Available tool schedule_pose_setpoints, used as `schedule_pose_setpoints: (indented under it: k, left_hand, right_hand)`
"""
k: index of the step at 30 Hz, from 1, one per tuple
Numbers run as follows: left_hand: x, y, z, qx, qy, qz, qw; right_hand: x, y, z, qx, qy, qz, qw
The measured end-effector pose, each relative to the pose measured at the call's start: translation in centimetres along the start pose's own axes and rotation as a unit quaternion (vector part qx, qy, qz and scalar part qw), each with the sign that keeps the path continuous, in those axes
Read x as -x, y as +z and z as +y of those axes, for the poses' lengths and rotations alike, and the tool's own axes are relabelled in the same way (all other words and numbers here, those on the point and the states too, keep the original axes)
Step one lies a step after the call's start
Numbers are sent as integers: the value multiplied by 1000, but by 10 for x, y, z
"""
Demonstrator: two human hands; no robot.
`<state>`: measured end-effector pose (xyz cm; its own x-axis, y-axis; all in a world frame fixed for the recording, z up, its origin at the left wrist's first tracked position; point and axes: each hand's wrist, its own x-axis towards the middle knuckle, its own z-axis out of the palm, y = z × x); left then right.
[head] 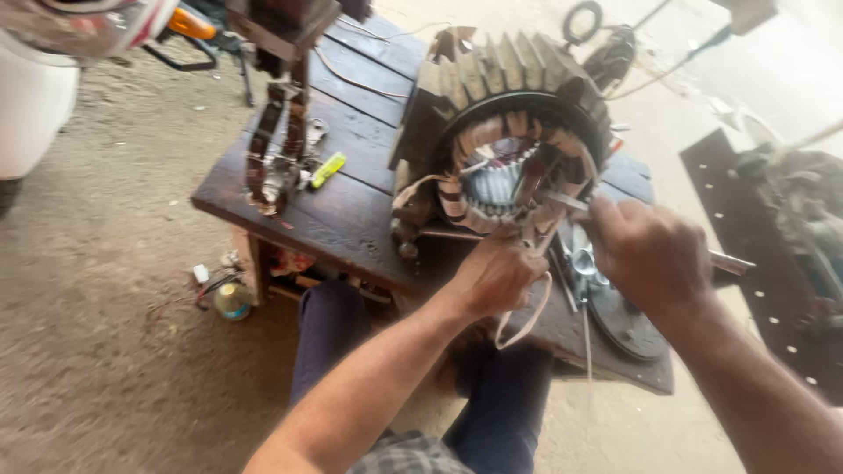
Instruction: The person sits at a workbench rewinding an electric motor stator, threading white insulating strips into the slots between the copper windings and tapping them into place with a mallet. They work around the stator slot by slot, occasionally picking up and repositioning the strips by hand.
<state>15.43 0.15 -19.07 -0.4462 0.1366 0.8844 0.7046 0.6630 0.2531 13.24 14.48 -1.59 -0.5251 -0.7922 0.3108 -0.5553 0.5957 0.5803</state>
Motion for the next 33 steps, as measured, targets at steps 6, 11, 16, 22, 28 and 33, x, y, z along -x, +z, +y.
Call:
schedule_pose_setpoints:
  k: [6,11,16,22,28,33]
  left_hand:
    - [-10,-24,3,94,-188,-321,924]
    - [-14,-38,11,206,-123,-97,966]
    - [-24,-44,33,189,-74,-81,976]
    - [-22,-58,68,117,-45,-56,991]
    - [-21,-50,87,71,-5,-47,996]
    - [-17,-43,67,140,-83,59,985]
  right_hand:
    - [107,79,-17,-290,75,214,930]
    - [165,133,-52,-302,438,38,846]
    - [193,169,-48,-223,463,-154,844]
    - [143,139,-16,-268,352,72,894]
    - [60,73,-23,-750,243,-78,610]
    - [42,49,2,-799,277,-21,533]
